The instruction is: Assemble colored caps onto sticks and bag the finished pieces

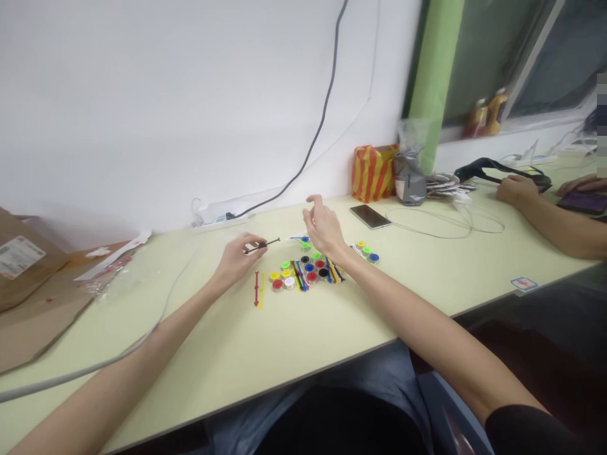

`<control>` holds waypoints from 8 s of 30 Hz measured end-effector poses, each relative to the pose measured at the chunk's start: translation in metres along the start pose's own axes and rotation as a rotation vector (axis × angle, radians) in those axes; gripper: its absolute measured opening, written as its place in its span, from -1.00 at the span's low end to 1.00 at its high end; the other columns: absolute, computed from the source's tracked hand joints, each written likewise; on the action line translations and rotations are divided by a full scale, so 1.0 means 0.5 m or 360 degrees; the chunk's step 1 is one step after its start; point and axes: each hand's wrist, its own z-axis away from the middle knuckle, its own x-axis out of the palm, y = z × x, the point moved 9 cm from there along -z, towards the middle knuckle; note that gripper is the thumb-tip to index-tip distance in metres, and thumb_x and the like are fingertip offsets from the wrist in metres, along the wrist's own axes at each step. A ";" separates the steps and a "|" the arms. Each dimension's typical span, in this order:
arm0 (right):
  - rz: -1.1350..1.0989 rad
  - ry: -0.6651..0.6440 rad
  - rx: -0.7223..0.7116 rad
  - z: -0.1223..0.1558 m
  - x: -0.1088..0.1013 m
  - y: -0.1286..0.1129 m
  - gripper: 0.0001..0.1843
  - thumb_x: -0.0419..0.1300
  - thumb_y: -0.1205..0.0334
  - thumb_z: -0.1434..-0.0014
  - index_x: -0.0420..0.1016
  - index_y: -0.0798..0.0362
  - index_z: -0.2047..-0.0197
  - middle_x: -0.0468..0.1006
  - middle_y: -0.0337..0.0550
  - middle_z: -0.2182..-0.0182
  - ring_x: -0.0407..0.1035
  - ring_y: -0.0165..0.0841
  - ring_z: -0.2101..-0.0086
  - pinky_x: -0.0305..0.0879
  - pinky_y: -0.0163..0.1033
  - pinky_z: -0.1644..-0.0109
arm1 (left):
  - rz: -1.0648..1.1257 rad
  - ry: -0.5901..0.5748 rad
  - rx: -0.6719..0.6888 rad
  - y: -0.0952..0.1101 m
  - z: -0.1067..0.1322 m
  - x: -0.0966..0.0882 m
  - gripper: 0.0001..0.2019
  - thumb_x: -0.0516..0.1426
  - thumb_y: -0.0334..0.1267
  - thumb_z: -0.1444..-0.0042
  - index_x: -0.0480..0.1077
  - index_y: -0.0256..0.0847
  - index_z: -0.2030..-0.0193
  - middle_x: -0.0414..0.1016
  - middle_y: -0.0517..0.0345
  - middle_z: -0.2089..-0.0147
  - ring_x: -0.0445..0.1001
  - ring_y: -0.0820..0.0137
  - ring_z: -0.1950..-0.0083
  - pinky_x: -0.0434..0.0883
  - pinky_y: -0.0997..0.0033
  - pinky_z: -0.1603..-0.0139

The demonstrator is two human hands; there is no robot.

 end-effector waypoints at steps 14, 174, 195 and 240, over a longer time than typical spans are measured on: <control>0.0056 -0.0014 -0.0071 0.005 0.003 -0.021 -0.63 -0.08 0.33 -0.37 0.20 0.10 -0.22 0.55 -0.06 0.28 0.43 -0.16 0.20 0.24 -0.10 -0.02 | -0.0317 -0.0106 -0.0081 -0.075 -0.086 0.116 -0.74 0.26 -0.01 -0.05 0.61 -0.12 0.26 0.55 0.00 0.24 0.46 0.09 0.06 0.38 0.13 0.00; -0.0707 -0.0364 -0.0558 0.118 0.044 -0.183 -0.71 0.11 0.44 -0.18 0.55 -0.02 0.10 0.55 -0.12 0.22 0.37 -0.25 0.16 0.32 -0.10 0.00 | 0.1031 -0.0133 -0.0155 0.078 0.103 0.022 -0.64 0.25 0.04 -0.21 0.51 -0.29 0.24 0.43 0.17 0.45 0.40 0.43 0.39 0.35 0.43 0.33; -0.0546 -0.0491 -0.0755 0.130 0.066 -0.197 -0.80 0.16 0.46 -0.11 0.38 -0.01 0.21 0.46 -0.10 0.20 0.31 -0.19 0.15 0.26 -0.08 0.03 | 0.1096 -0.0564 -0.0264 0.089 0.119 0.055 -0.64 0.22 0.05 -0.23 0.59 -0.25 0.28 0.61 0.00 0.31 0.54 0.32 0.26 0.45 0.34 0.16; -0.0378 -0.0247 -0.0792 0.109 0.046 -0.185 -0.91 0.25 0.38 -0.26 0.45 0.04 0.17 0.50 -0.12 0.24 0.28 -0.23 0.15 0.18 -0.13 0.03 | 0.1387 -0.0311 -0.0243 0.074 0.101 0.025 -0.70 0.23 -0.05 -0.26 0.51 -0.17 -0.01 0.57 0.01 0.10 0.51 0.33 0.14 0.48 0.28 0.10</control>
